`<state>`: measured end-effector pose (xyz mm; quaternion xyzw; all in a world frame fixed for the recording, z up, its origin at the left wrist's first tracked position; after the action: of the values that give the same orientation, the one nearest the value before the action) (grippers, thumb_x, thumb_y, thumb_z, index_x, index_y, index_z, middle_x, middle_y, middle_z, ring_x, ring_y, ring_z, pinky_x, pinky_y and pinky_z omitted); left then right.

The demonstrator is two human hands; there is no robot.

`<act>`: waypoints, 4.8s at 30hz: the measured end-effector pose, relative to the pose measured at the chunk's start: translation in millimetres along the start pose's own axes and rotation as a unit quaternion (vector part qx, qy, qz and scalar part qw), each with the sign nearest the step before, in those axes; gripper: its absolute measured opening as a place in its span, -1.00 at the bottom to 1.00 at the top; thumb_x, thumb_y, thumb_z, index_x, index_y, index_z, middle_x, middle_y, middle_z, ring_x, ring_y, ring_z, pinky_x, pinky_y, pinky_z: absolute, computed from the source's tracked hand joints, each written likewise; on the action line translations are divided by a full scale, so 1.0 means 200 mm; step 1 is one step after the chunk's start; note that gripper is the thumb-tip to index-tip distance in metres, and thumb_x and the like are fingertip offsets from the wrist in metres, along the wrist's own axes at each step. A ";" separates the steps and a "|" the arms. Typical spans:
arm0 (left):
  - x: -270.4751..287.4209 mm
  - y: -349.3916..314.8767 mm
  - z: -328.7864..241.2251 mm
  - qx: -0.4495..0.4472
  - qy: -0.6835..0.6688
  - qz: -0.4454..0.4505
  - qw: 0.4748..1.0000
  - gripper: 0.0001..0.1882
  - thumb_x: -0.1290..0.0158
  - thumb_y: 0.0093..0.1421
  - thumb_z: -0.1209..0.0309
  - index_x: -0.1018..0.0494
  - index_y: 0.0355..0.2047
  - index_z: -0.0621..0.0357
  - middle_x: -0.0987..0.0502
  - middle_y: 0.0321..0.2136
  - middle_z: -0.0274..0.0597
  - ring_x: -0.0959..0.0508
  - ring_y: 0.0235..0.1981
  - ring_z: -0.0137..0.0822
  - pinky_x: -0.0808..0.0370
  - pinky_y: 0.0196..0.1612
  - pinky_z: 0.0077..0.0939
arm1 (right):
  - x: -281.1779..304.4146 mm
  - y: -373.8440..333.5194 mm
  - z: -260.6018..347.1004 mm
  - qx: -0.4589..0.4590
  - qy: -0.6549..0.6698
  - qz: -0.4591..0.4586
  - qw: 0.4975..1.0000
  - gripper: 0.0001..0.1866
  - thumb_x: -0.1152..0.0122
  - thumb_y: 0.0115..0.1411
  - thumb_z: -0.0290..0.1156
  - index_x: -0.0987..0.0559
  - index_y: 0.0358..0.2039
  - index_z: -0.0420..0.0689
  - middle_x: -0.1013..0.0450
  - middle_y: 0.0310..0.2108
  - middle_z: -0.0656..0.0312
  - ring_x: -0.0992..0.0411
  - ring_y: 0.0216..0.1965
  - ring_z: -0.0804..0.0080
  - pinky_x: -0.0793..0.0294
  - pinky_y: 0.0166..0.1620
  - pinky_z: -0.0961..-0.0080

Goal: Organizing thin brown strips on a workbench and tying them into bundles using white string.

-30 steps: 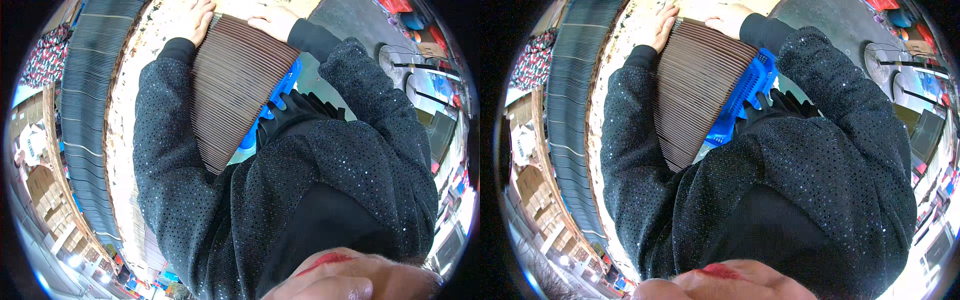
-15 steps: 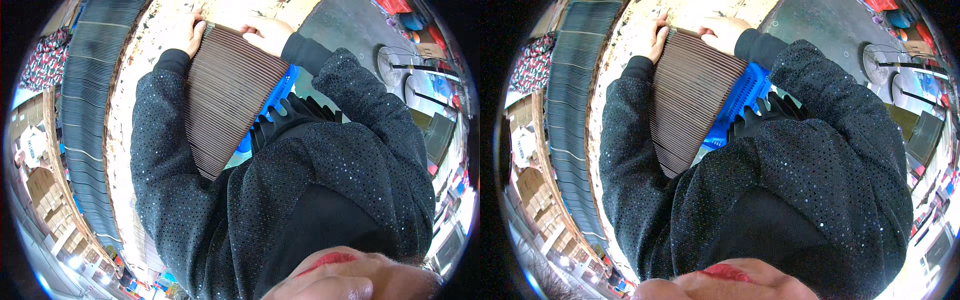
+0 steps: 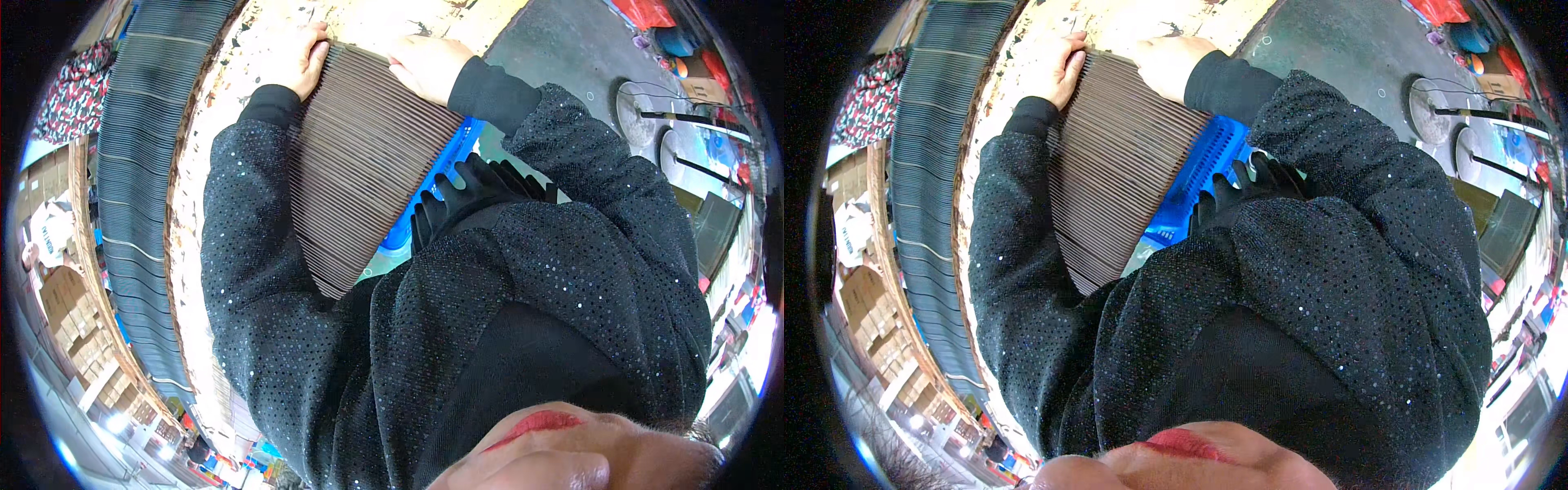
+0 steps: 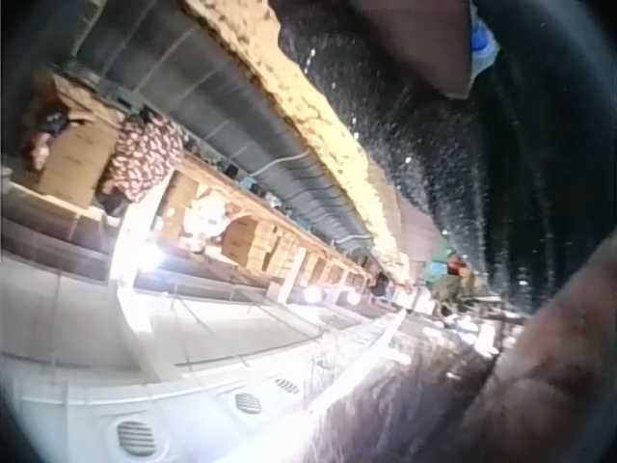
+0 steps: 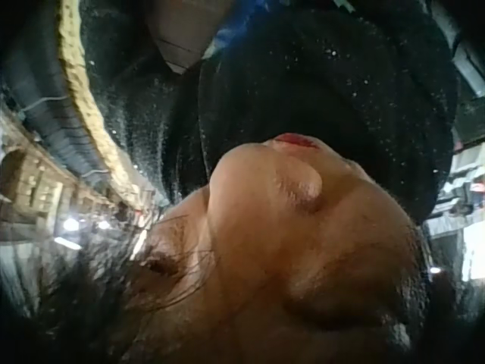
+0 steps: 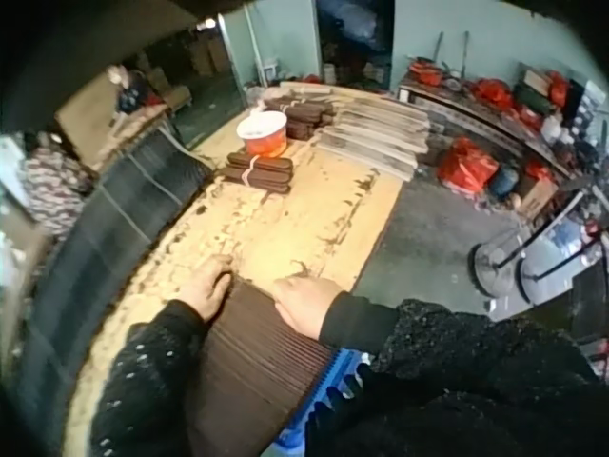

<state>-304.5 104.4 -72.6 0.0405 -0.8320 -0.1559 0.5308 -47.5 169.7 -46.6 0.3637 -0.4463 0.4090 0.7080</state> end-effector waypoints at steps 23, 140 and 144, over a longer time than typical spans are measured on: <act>0.06 -0.13 -0.06 -0.046 0.068 0.017 0.996 -0.54 0.07 0.42 0.23 -0.35 0.30 0.00 -0.34 0.36 -0.10 -0.30 0.37 0.01 -0.17 0.41 0.00 | 0.06 0.01 0.07 0.061 -0.101 -0.008 0.993 -0.78 -0.14 0.30 -0.33 -0.51 -0.17 -0.22 -0.52 -0.25 0.09 -0.58 -0.25 0.18 -0.63 -0.13 0.27; 0.29 -1.34 -1.27 0.314 0.206 -0.018 0.927 -0.33 -0.29 0.12 0.07 -0.47 0.22 0.03 -0.38 -0.44 -0.32 -0.45 -0.37 -0.29 -0.36 -0.24 -0.32 | -0.03 0.03 0.11 -0.012 -0.159 0.061 0.985 -0.08 0.08 0.29 0.43 -0.47 0.03 -0.35 -0.49 -0.03 -0.37 -0.48 0.03 -0.27 -0.43 0.10 -0.02; 0.27 -1.30 -1.31 0.347 0.185 -0.069 0.917 -0.31 -0.33 0.05 0.09 -0.47 0.18 0.01 -0.36 -0.35 -0.30 -0.44 -0.29 -0.27 -0.35 -0.21 -0.32 | -0.03 0.05 0.03 -0.013 -0.156 0.060 0.986 -0.09 0.07 0.28 0.43 -0.49 -0.01 -0.35 -0.51 -0.04 -0.34 -0.48 0.01 -0.29 -0.44 0.08 -0.02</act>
<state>-117.4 -210.7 -2.7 0.3079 -0.7160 0.1164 0.6157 -59.8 166.4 -48.0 0.3865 -0.5774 0.3834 0.6085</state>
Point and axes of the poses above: each hand's wrist, its own y-axis towards the middle knuckle, its own x-axis out of the back of the hand, z = x × y, the point moved 2 cm from there along y, towards the middle knuckle
